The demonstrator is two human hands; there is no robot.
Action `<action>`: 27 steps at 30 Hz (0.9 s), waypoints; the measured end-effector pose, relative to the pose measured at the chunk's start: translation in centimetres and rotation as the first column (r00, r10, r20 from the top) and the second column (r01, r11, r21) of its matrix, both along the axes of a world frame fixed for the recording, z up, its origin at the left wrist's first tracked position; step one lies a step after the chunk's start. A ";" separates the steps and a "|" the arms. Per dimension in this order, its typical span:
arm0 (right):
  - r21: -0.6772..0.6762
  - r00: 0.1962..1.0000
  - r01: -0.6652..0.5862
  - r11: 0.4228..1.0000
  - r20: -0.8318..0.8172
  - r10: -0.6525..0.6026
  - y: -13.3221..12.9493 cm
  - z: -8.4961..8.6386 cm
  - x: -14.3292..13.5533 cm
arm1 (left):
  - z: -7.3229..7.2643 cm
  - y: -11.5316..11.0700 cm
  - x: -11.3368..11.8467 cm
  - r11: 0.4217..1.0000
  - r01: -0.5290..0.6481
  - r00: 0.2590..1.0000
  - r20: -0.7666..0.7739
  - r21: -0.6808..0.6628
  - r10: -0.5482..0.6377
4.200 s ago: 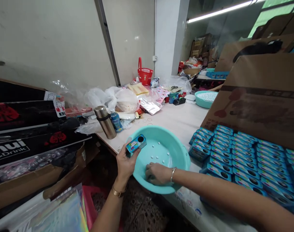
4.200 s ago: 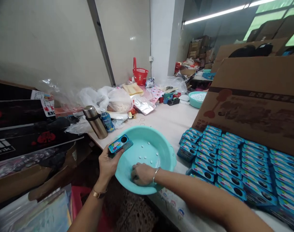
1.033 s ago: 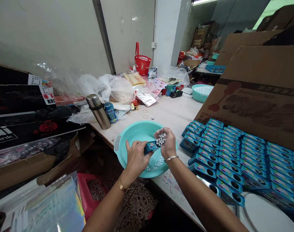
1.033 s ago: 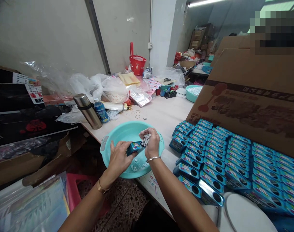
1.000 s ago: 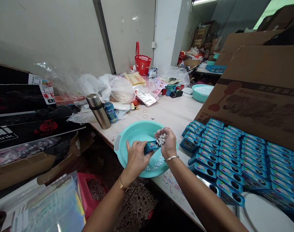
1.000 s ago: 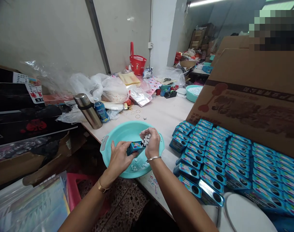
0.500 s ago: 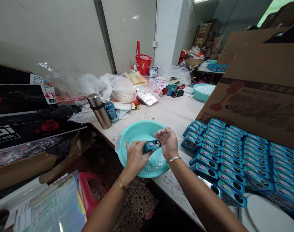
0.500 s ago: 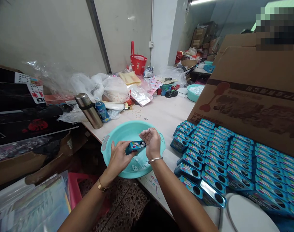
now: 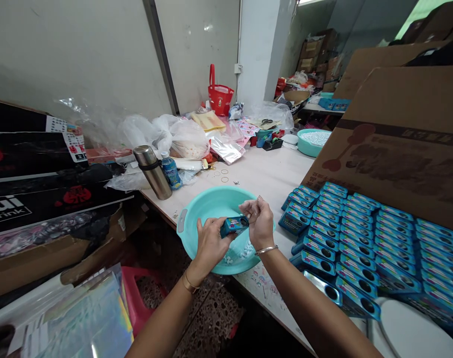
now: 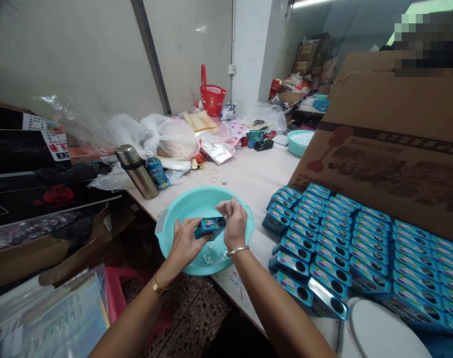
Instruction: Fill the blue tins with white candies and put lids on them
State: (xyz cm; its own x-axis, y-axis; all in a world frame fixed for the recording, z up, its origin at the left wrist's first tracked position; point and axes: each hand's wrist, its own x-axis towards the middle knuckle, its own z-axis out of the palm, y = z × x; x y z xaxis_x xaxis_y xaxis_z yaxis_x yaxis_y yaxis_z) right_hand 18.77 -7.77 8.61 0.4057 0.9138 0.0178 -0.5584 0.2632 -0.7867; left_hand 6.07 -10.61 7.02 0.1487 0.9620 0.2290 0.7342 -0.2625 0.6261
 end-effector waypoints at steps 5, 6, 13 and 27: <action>0.013 1.000 -0.012 1.000 -0.018 0.012 -0.1 0.5 0.4 | -0.9 0.5 -1.1 1.000 0.012 0.979 0.205 -0.023 -0.007; 0.018 0.999 -0.016 1.000 -0.029 0.017 0.0 0.6 0.7 | -1.2 0.6 -1.5 0.999 0.013 0.958 0.287 -0.034 -0.003; -0.051 0.977 -0.146 0.988 0.148 0.152 -0.9 0.2 0.5 | -1.4 -0.1 -2.3 0.981 0.188 0.738 0.666 -0.044 -0.111; -0.545 -0.299 -0.175 0.820 0.823 0.483 5.4 -2.7 5.2 | -3.4 -1.0 -8.6 0.977 -0.185 0.721 0.690 0.106 0.062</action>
